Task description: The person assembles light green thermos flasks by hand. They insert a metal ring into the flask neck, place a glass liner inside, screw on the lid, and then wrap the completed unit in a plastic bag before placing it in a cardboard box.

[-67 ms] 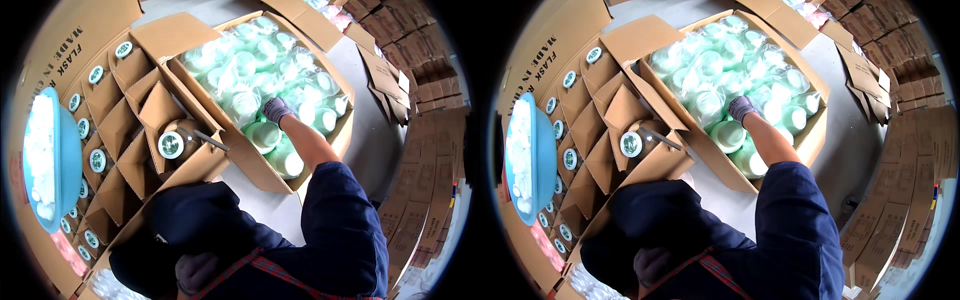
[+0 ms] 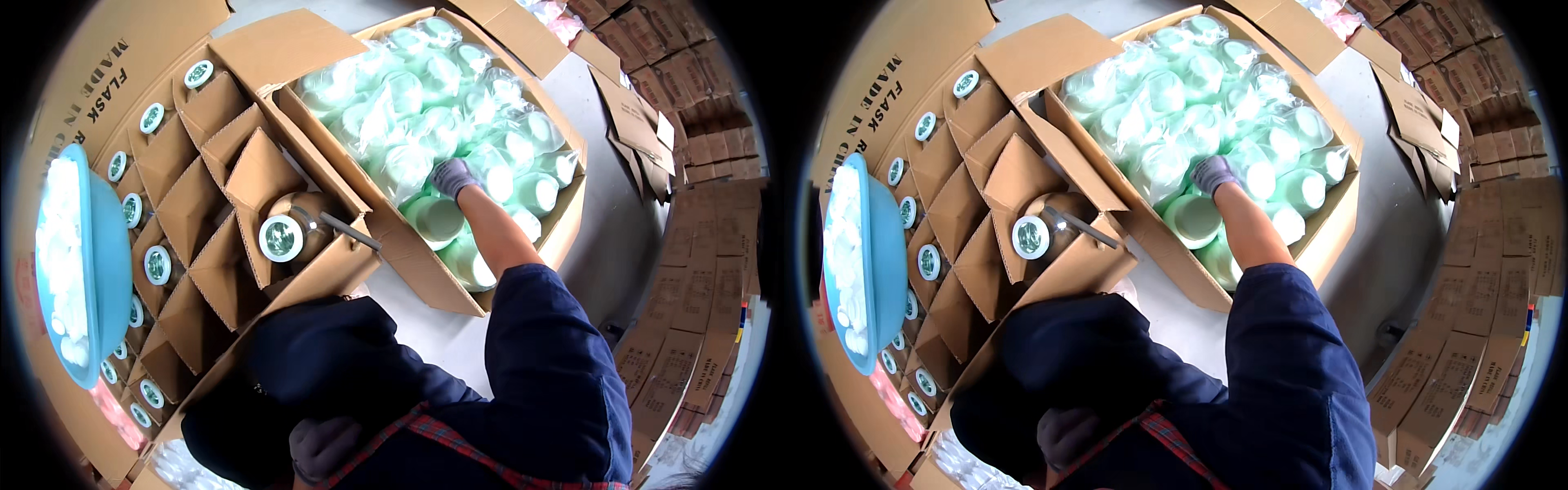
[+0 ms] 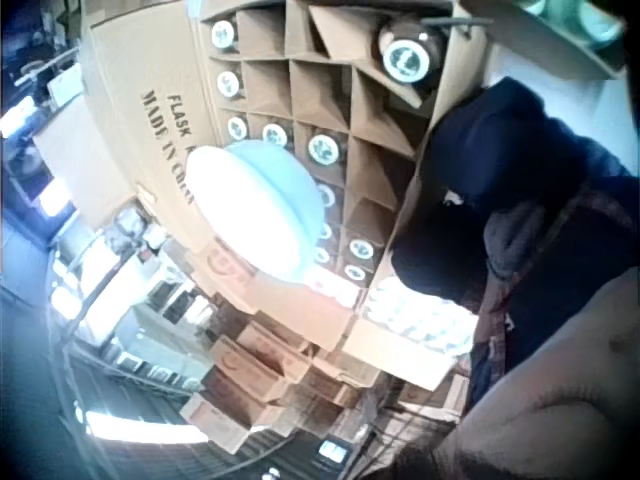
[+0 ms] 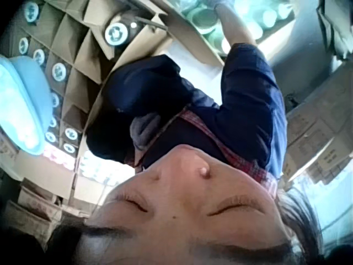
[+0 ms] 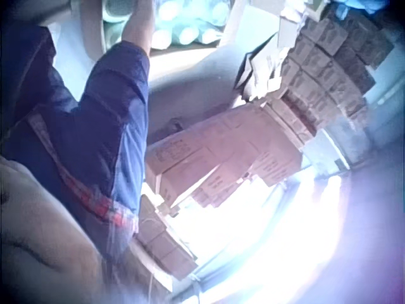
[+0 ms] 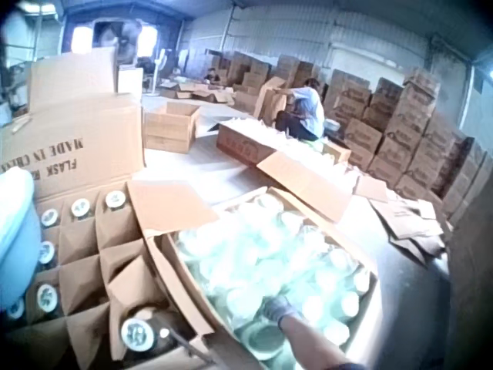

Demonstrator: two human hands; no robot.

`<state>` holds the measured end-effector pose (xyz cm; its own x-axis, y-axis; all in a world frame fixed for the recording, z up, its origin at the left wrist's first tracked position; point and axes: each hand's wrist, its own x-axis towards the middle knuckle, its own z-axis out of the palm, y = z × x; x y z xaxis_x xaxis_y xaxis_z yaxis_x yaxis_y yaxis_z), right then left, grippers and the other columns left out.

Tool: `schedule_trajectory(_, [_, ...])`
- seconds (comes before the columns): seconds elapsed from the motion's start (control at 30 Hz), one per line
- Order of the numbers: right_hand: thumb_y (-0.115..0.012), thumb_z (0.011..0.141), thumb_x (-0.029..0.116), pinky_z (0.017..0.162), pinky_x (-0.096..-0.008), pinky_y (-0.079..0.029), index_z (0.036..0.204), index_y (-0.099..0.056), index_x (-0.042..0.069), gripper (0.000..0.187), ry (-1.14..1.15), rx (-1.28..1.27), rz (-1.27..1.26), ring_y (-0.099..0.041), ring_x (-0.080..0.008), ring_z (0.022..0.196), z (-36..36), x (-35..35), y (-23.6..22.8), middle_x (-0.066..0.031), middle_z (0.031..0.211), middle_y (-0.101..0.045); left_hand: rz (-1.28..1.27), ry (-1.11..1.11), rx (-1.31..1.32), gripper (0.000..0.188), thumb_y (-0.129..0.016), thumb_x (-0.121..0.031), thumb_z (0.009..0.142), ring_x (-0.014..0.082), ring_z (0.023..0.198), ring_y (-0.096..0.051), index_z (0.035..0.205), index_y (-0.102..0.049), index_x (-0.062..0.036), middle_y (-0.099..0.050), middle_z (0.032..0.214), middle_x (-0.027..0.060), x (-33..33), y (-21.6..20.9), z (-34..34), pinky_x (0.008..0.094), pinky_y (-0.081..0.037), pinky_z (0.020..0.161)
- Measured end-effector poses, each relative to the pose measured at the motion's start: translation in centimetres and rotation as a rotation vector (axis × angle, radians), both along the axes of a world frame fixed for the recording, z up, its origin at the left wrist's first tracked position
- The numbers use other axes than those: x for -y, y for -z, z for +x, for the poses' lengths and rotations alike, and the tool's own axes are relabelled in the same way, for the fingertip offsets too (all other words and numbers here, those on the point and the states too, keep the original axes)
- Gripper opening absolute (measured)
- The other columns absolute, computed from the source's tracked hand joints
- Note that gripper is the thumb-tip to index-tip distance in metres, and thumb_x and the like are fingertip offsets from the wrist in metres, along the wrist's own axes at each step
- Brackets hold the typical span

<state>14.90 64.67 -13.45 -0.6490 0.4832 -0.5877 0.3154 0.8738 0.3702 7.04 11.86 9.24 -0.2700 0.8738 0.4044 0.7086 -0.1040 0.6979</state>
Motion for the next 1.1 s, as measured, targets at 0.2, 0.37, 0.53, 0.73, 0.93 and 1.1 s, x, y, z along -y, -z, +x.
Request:
schedule_trajectory(0.2, [-0.063, 0.085, 0.016, 0.082, -0.0416, -0.057, 0.113, -0.073, 0.005, 0.031, 0.247, -0.102, -0.363, -0.072, -0.0313, 0.098, -0.7, -1.4, -3.2, -0.0169, 0.106, -0.074, 0.176, -0.054, -0.060, 0.022, -0.072, -0.022, 0.076, 0.0235, 0.055, -0.062, 0.088, -0.070, -0.0044, -0.070, 0.076, 0.0130, -0.8, 1.9, 0.3, 0.0342, -0.043, 0.046])
schedule_trajectory(0.37, [-0.059, 0.084, 0.009, 0.083, -0.0433, -0.057, 0.103, -0.074, 0.006, 0.025, 0.143, -0.601, -0.163, -0.072, -0.0331, 0.098, -0.3, 3.2, -10.0, -0.0194, 0.104, -0.073, 0.158, -0.056, -0.074, 0.021, -0.072, -0.023, 0.077, 0.0231, 0.056, -0.062, 0.088, -0.069, -0.0051, -0.070, 0.077, 0.0121, -1.2, 1.4, 0.7, 0.0344, -0.044, 0.048])
schedule_trajectory(0.53, [-0.062, 0.087, 0.015, 0.089, -0.0450, -0.056, 0.115, -0.073, 0.003, 0.033, 0.325, -0.096, -0.388, -0.070, -0.0337, 0.106, -3.5, 3.6, -5.3, -0.0170, 0.119, -0.071, 0.039, -0.052, -0.118, 0.022, -0.072, -0.020, 0.077, 0.0245, 0.062, -0.065, 0.094, -0.071, -0.0046, -0.071, 0.082, 0.0134, -0.6, 0.0, 1.2, 0.0355, -0.047, 0.053])
schedule_trajectory(0.73, [-0.051, 0.100, 0.021, 0.095, -0.0502, -0.052, 0.125, -0.071, 0.010, 0.034, 0.872, -0.285, -0.171, -0.063, -0.0308, 0.124, -6.3, 4.7, 1.6, -0.0096, 0.137, -0.064, -0.012, -0.127, -0.067, 0.021, -0.071, -0.006, 0.073, 0.0260, 0.068, -0.068, 0.094, -0.074, -0.0064, -0.071, 0.093, 0.0118, 0.0, -0.3, 2.2, 0.0347, -0.051, 0.058])
schedule_trajectory(0.93, [-0.065, 0.080, 0.017, 0.080, -0.0422, -0.058, 0.090, -0.079, 0.004, 0.021, 0.057, -0.192, -0.105, -0.073, -0.0342, 0.092, 0.0, -0.2, -7.9, -0.0185, 0.103, -0.074, 0.026, -0.089, 0.035, 0.029, -0.069, 0.001, 0.070, 0.0293, 0.078, -0.068, 0.099, -0.071, -0.0039, -0.070, 0.100, 0.0141, 2.1, -0.6, 2.6, 0.0373, -0.054, 0.068])
schedule_trajectory(1.1, [-0.055, 0.074, 0.007, 0.082, -0.0438, -0.056, 0.114, -0.074, 0.013, 0.044, -0.080, -0.657, 0.018, -0.069, -0.0356, 0.092, 6.4, 9.5, -33.0, -0.0138, 0.102, -0.073, 0.125, -0.232, 0.013, 0.030, -0.068, 0.005, 0.075, 0.0320, 0.086, -0.068, 0.104, -0.070, -0.0010, -0.069, 0.103, 0.0172, 5.0, -2.0, 3.1, 0.0385, -0.055, 0.075])
